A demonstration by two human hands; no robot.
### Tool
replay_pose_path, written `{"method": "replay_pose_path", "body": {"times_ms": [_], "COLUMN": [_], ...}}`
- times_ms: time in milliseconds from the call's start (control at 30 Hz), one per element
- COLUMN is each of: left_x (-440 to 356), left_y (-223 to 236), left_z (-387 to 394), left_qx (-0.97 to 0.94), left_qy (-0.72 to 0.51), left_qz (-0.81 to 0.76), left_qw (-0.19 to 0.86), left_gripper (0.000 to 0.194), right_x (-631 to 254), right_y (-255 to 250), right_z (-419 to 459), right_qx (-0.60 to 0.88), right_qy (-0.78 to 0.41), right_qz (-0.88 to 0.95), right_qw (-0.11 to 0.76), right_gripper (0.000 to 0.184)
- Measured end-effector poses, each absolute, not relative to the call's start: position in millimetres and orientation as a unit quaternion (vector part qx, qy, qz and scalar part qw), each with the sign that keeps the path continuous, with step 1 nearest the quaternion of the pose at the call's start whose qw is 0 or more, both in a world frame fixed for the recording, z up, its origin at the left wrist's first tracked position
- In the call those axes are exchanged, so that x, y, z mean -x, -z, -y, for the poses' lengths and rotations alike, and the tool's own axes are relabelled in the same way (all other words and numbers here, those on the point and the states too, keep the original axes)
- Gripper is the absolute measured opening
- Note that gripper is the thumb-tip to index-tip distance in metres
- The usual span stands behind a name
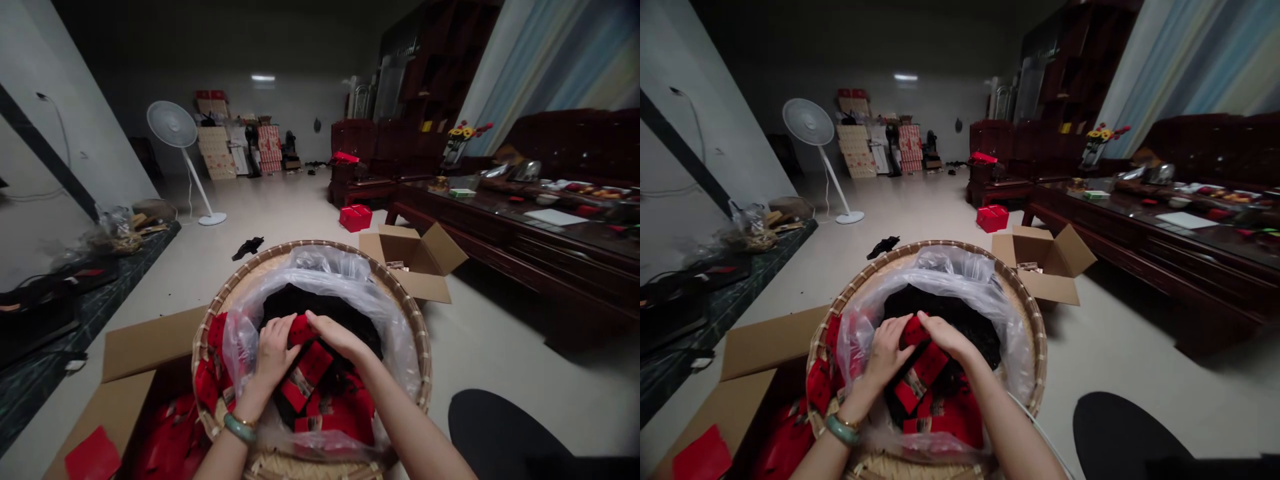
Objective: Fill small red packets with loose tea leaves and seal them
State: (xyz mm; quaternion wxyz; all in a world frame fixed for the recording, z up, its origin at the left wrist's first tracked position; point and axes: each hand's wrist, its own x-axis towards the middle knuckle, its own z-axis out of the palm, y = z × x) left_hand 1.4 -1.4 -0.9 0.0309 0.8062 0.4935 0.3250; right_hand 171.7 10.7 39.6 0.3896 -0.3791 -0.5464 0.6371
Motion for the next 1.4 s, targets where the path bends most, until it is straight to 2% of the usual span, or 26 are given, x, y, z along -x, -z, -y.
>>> {"method": "replay_pose_path", "body": {"times_ms": [100, 167, 233, 267, 333, 433, 567, 767, 900, 967, 1033, 1167, 1400], "left_x": [10.7, 18.6, 23.7, 24.9, 25.4, 24.0, 25.0, 26.8, 24.5, 25.5, 28.6, 35.0, 30.8], "left_y": [10.3, 16.3, 21.0, 22.7, 24.9, 26.4, 27.1, 24.9, 22.2, 21.0, 20.2, 21.1, 21.7], "left_z": [-5.3, -8.1, -9.2, -9.2, -8.7, -7.9, -8.4, -9.0, -7.1, -5.4, -3.9, -3.0, -3.7], "left_qx": [-0.768, -0.735, -0.701, -0.684, -0.655, -0.61, -0.558, -0.552, -0.548, -0.547, -0.552, -0.547, -0.562], "left_qy": [-0.378, -0.411, -0.435, -0.444, -0.451, -0.465, -0.487, -0.494, -0.495, -0.494, -0.492, -0.499, -0.493], "left_qz": [-0.514, -0.536, -0.56, -0.573, -0.598, -0.627, -0.643, -0.644, -0.647, -0.649, -0.648, -0.647, -0.643], "left_qw": [0.057, 0.064, 0.075, 0.082, 0.1, 0.138, 0.193, 0.191, 0.19, 0.188, 0.183, 0.183, 0.168], "left_gripper": [0.053, 0.05, 0.048, 0.049, 0.052, 0.058, 0.066, 0.062, 0.065, 0.067, 0.066, 0.066, 0.063], "right_x": [-185.7, -195.0, -199.4, -199.0, -193.1, -174.2, -146.4, -145.0, -144.1, -136.4, -129.5, -128.9, -127.1], "right_y": [-29.6, -17.4, -5.1, -0.2, 5.6, 5.0, -1.1, -1.5, 3.3, 5.8, 7.0, 5.5, 2.5], "right_z": [-17.2, -21.3, -26.9, -30.9, -41.7, -61.8, -76.5, -69.1, -66.1, -62.6, -57.7, -49.9, -41.1], "right_qx": [0.427, 0.487, 0.528, 0.539, 0.561, 0.606, 0.593, 0.549, 0.54, 0.519, 0.506, 0.516, 0.516], "right_qy": [-0.574, -0.472, -0.367, -0.331, -0.304, -0.328, -0.355, -0.321, -0.321, -0.314, -0.281, -0.226, -0.165], "right_qz": [0.535, 0.573, 0.649, 0.686, 0.729, 0.716, 0.722, 0.769, 0.775, 0.792, 0.811, 0.82, 0.837], "right_qw": [0.45, 0.46, 0.406, 0.359, 0.248, 0.112, 0.034, 0.066, 0.073, 0.071, 0.08, 0.101, 0.078], "right_gripper": [0.055, 0.044, 0.035, 0.037, 0.059, 0.095, 0.102, 0.089, 0.104, 0.106, 0.099, 0.071, 0.058]}}
